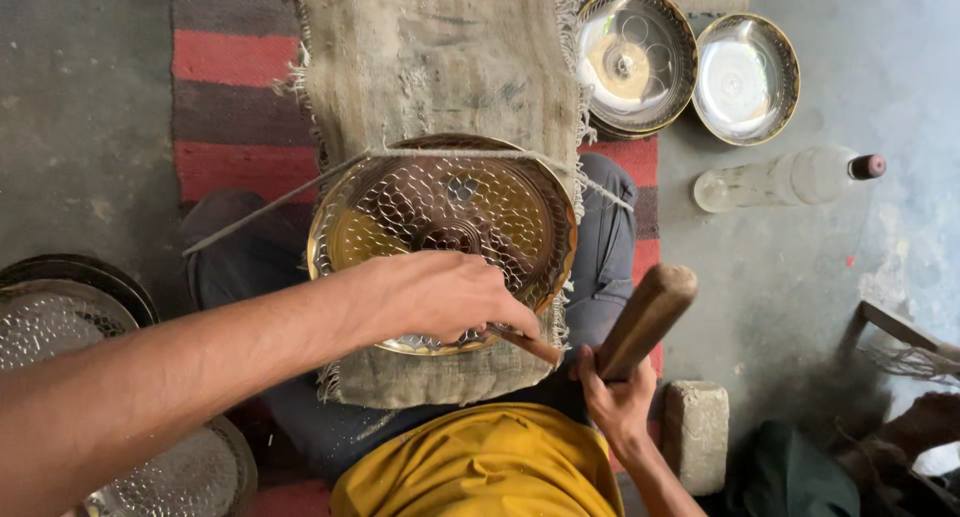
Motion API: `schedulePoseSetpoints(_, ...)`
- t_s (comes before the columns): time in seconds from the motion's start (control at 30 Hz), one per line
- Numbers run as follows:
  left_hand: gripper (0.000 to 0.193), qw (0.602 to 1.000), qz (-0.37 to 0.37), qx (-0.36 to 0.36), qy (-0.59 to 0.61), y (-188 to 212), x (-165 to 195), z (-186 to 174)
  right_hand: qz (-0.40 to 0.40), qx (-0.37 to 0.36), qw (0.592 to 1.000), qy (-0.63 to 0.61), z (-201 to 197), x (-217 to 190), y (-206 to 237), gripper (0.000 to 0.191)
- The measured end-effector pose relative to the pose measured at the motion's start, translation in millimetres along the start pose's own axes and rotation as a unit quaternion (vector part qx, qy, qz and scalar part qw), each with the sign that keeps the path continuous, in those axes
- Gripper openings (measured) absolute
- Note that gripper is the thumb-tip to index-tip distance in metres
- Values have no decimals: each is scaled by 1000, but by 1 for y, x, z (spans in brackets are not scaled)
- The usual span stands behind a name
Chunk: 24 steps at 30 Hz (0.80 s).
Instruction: The person hammers a brass plate with a chisel and hammer to create a textured pattern. They then switch to a second brass plate and continue hammering to form circular indentations.
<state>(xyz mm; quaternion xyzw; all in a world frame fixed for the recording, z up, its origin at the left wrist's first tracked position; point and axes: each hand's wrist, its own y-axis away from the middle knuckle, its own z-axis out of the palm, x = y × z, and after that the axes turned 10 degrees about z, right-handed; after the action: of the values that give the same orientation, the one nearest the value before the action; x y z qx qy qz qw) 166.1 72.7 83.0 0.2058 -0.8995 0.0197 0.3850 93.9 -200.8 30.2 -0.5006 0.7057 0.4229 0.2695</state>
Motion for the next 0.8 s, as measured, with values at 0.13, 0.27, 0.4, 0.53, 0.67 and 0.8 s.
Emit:
schedulePoseSetpoints(0.13,65,1000,24,15,-3,1,-5,-1,-94,31,995,31,5,-2,2,12)
schedulePoseSetpoints(0.27,61,999,33,0,8,-2,-10,-3,-119,68,989,-58,10,5,7,13)
schedulePoseSetpoints(0.4,62,999,27,-35,7,-8,-8,-9,-149,55,961,227,7,10,9,23)
schedulePoseSetpoints(0.53,61,999,9,-30,17,-6,-2,-14,-230,78,968,68,6,12,15,14)
schedulePoseSetpoints(0.67,68,999,-30,-34,-13,-1,4,-11,-177,114,968,139,7,20,20,19)
schedulePoseSetpoints(0.8,62,1000,-10,16,-17,7,9,-4,-181,82,978,64,1,32,21,20)
